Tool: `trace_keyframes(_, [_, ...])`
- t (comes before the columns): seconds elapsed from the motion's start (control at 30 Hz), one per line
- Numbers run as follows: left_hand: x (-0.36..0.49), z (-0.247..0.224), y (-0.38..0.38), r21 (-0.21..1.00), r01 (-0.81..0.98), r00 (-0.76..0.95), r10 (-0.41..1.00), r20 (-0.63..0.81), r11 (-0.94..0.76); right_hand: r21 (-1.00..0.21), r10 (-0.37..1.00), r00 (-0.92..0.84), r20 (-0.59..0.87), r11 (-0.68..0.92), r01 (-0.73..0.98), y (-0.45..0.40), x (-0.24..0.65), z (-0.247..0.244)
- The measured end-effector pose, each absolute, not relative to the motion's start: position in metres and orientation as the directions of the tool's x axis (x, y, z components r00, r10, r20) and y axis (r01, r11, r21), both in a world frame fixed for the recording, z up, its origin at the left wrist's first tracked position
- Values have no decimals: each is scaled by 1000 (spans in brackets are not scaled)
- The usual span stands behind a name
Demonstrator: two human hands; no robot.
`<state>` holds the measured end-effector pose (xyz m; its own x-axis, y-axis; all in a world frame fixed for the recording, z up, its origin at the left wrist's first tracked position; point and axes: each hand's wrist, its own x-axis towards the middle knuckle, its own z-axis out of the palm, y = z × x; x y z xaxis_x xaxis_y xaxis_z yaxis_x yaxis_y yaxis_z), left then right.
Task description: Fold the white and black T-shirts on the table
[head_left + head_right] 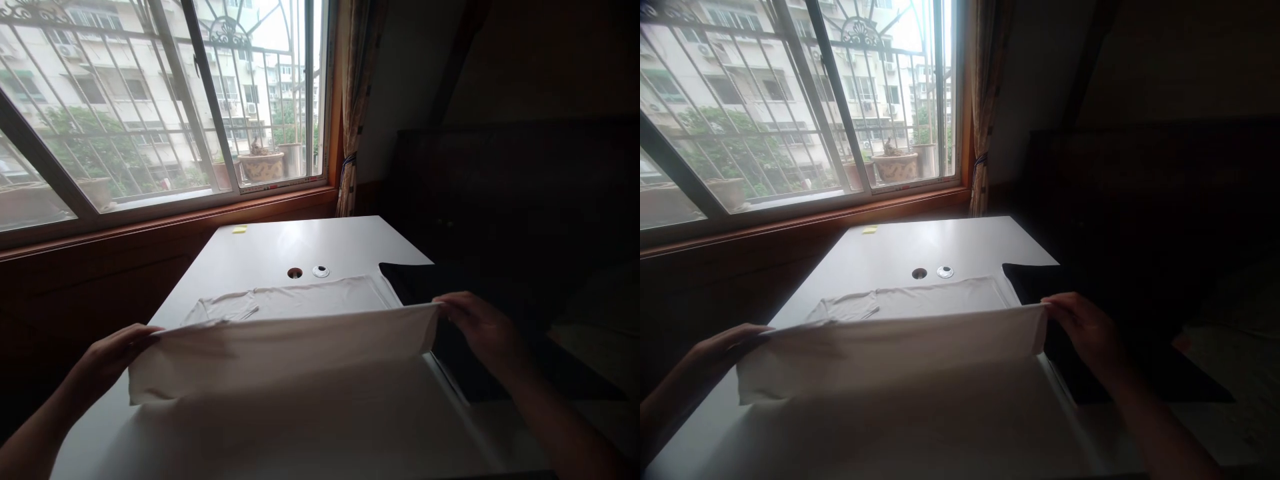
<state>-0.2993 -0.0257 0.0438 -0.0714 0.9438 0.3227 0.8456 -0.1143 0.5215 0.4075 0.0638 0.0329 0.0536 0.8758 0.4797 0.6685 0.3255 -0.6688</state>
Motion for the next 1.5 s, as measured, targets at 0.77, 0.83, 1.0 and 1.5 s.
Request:
trace_keyframes(0.77, [-311,-22,134,572,816,-107,994,9,82,-502,912,-174,371,354,789,239,370,-34])
trace_keyframes(0.83, [-311,-22,136,571,817,-102,995,19,72,-493,914,-173,366,348,797,242,370,-34])
trace_keyframes(1.0, [-311,-18,136,558,826,-135,989,63,78,-461,911,-179,372,349,816,248,373,-33])
trace_keyframes(1.5, [-273,-18,163,305,905,210,935,287,-297,-357,882,-316,350,437,826,264,368,-32])
